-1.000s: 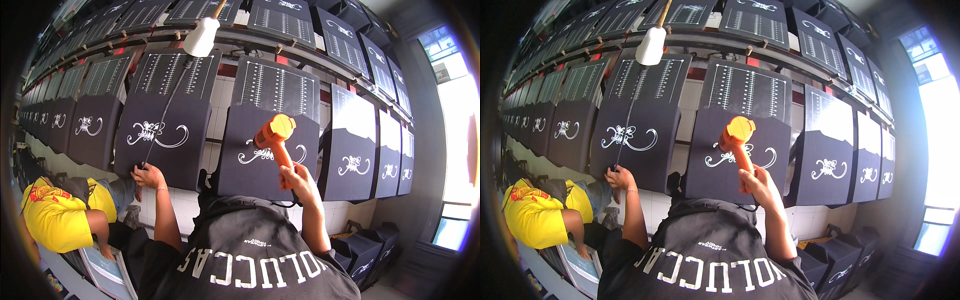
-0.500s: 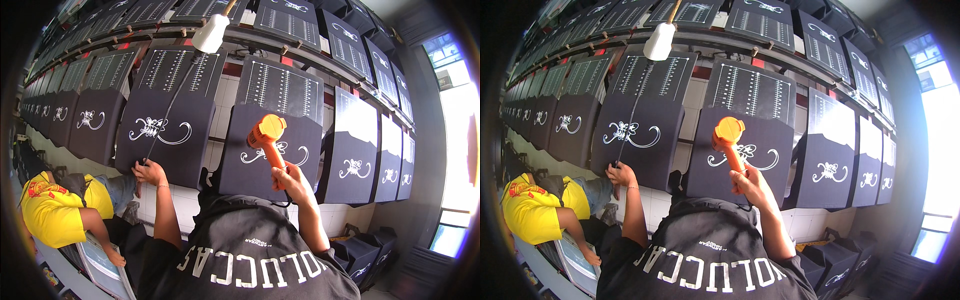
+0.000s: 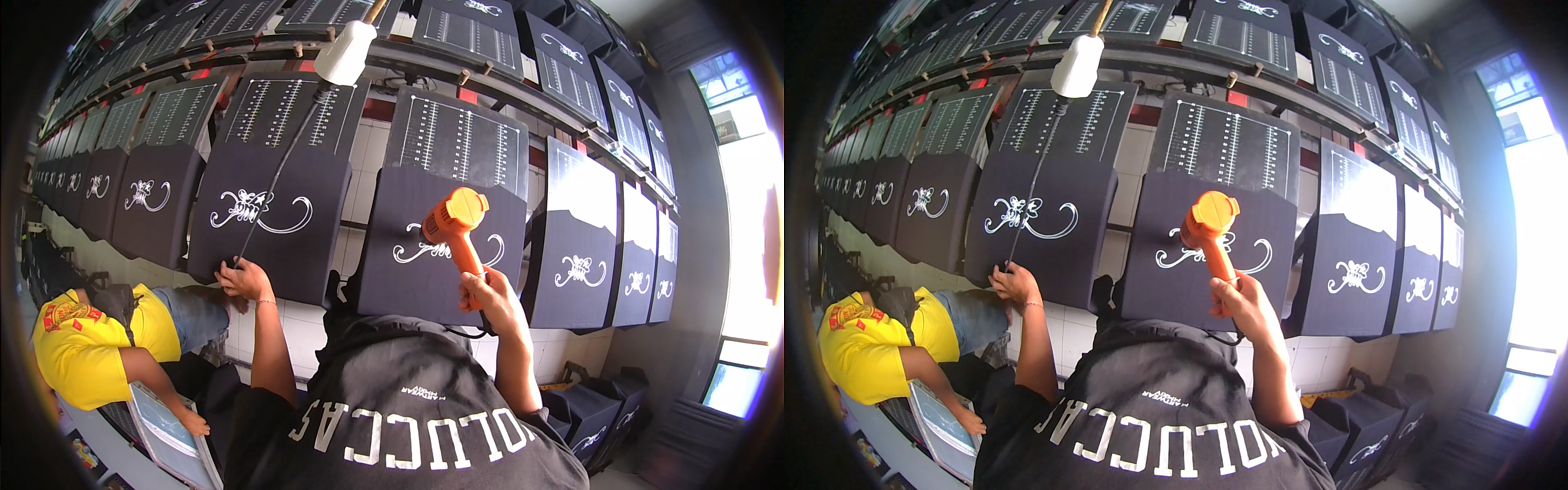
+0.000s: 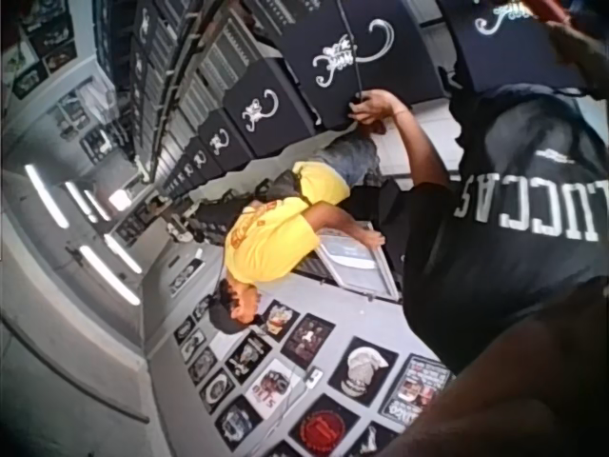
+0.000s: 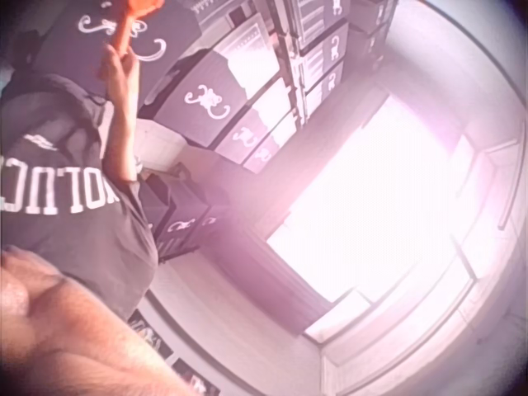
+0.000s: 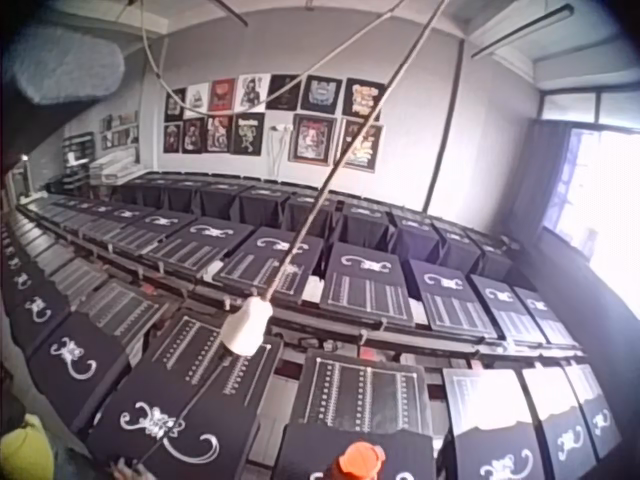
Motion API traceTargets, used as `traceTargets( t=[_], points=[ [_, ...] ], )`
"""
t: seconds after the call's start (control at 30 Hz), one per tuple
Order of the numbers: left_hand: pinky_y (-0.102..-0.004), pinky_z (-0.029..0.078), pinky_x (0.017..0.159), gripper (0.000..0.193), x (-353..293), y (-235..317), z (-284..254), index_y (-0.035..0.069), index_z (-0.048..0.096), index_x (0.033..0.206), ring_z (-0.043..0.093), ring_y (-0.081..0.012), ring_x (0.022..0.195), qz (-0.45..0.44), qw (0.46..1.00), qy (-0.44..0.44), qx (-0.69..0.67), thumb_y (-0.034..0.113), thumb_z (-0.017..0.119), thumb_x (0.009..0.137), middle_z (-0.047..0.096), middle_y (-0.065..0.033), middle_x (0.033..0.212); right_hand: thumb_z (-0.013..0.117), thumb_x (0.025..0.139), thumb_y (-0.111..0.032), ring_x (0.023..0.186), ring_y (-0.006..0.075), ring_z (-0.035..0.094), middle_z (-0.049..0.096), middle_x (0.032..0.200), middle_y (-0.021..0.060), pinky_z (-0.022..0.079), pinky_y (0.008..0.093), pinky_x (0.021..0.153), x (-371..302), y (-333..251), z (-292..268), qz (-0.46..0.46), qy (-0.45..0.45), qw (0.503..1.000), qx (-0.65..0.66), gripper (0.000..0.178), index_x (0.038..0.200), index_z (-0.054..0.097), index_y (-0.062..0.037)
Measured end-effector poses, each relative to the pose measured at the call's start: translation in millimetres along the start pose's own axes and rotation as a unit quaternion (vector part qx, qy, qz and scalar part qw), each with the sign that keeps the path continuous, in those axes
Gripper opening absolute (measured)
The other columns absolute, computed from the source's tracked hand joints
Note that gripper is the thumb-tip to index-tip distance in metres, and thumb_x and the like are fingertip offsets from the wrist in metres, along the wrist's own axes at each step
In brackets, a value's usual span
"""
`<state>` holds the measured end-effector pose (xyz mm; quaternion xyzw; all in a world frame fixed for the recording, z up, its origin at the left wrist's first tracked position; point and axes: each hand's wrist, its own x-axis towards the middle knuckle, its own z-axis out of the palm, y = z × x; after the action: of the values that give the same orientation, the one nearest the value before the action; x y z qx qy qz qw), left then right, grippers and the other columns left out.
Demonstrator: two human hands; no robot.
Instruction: The person uses a heat gun to dry ink on a series of black garments mounted on a printing line.
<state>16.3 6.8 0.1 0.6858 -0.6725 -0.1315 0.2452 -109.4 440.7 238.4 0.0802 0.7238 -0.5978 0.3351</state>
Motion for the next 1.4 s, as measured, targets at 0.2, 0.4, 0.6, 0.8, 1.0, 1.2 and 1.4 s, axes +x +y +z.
traceTargets(
  t=[0.2, 0.4, 0.6, 0.8, 1.0, 1.2, 1.4],
  points=[
    [-0.0545, 0.032, 0.112, 0.046, 4, -11, 12, 0.008, 0.055, 0.134, 0.035, -0.0444, 0.136, 0.020, 1.000, 0.021, -0.007, 0.034, 0.057, 0.096, 0.037, -0.0221, 0.152, 0.065, 0.097, -0.030, 0.064, 0.0102, 0.059, 0.057, 0.078, 0.0022, 0.053, 0.0263, 0.061, -14, 4, -1, 0.008, 0.046, 0.998, -0.031, 0.034, 0.106, 0.059, 0.0023],
    [-0.0556, 0.030, 0.113, 0.050, 6, -9, 10, 0.008, 0.052, 0.138, 0.031, -0.0456, 0.138, 0.018, 1.000, -0.003, -0.001, 0.033, 0.054, 0.095, 0.032, -0.0187, 0.156, 0.064, 0.098, -0.031, 0.064, 0.0105, 0.060, 0.057, 0.078, 0.0021, 0.053, 0.0269, 0.061, -16, 7, 0, 0.003, -0.001, 1.000, 0.016, 0.033, 0.104, 0.059, 0.0013],
    [-0.0553, 0.031, 0.112, 0.046, 7, -12, 11, 0.008, 0.055, 0.134, 0.034, -0.0451, 0.137, 0.026, 0.999, 0.020, -0.007, 0.033, 0.056, 0.096, 0.037, -0.0207, 0.153, 0.064, 0.098, -0.031, 0.065, 0.0109, 0.061, 0.058, 0.080, 0.0030, 0.053, 0.0272, 0.061, -18, -1, 10, 0.009, -0.009, 1.000, -0.005, 0.034, 0.106, 0.059, 0.0019],
    [-0.0557, 0.030, 0.113, 0.044, 4, -11, 9, 0.007, 0.056, 0.132, 0.035, -0.0462, 0.136, 0.035, 0.999, 0.028, -0.005, 0.032, 0.057, 0.096, 0.039, -0.0218, 0.151, 0.063, 0.098, -0.029, 0.065, 0.0105, 0.062, 0.059, 0.079, 0.0039, 0.054, 0.0265, 0.061, -23, 7, 3, 0.010, 0.003, 1.000, -0.014, 0.034, 0.111, 0.058, 0.0030],
    [-0.0558, 0.029, 0.113, 0.044, 1, -5, 1, 0.007, 0.056, 0.132, 0.033, -0.0468, 0.136, 0.032, 0.999, 0.015, -0.002, 0.033, 0.055, 0.097, 0.036, -0.0216, 0.153, 0.063, 0.098, -0.028, 0.062, 0.0093, 0.061, 0.058, 0.077, 0.0018, 0.054, 0.0260, 0.061, -30, 7, 7, 0.015, -0.040, 0.999, 0.003, 0.031, 0.104, 0.058, 0.0020],
    [-0.0558, 0.029, 0.113, 0.045, 5, -9, 4, 0.007, 0.055, 0.133, 0.032, -0.0471, 0.137, 0.032, 0.999, 0.013, -0.002, 0.034, 0.055, 0.097, 0.035, -0.0213, 0.154, 0.063, 0.099, -0.028, 0.062, 0.0095, 0.061, 0.057, 0.075, 0.0010, 0.054, 0.0258, 0.061, -33, 6, 14, 0.029, -0.054, 0.998, -0.009, 0.031, 0.102, 0.058, 0.0023],
    [-0.0568, 0.029, 0.113, 0.047, 0, 2, -3, 0.007, 0.053, 0.135, 0.031, -0.0474, 0.137, 0.020, 1.000, -0.011, -0.014, 0.034, 0.054, 0.097, 0.033, -0.0219, 0.155, 0.062, 0.099, -0.028, 0.063, 0.0101, 0.062, 0.058, 0.076, 0.0022, 0.054, 0.0259, 0.061, -27, 8, 17, 0.035, -0.090, 0.995, -0.032, 0.031, 0.102, 0.057, 0.0031]
  ],
)
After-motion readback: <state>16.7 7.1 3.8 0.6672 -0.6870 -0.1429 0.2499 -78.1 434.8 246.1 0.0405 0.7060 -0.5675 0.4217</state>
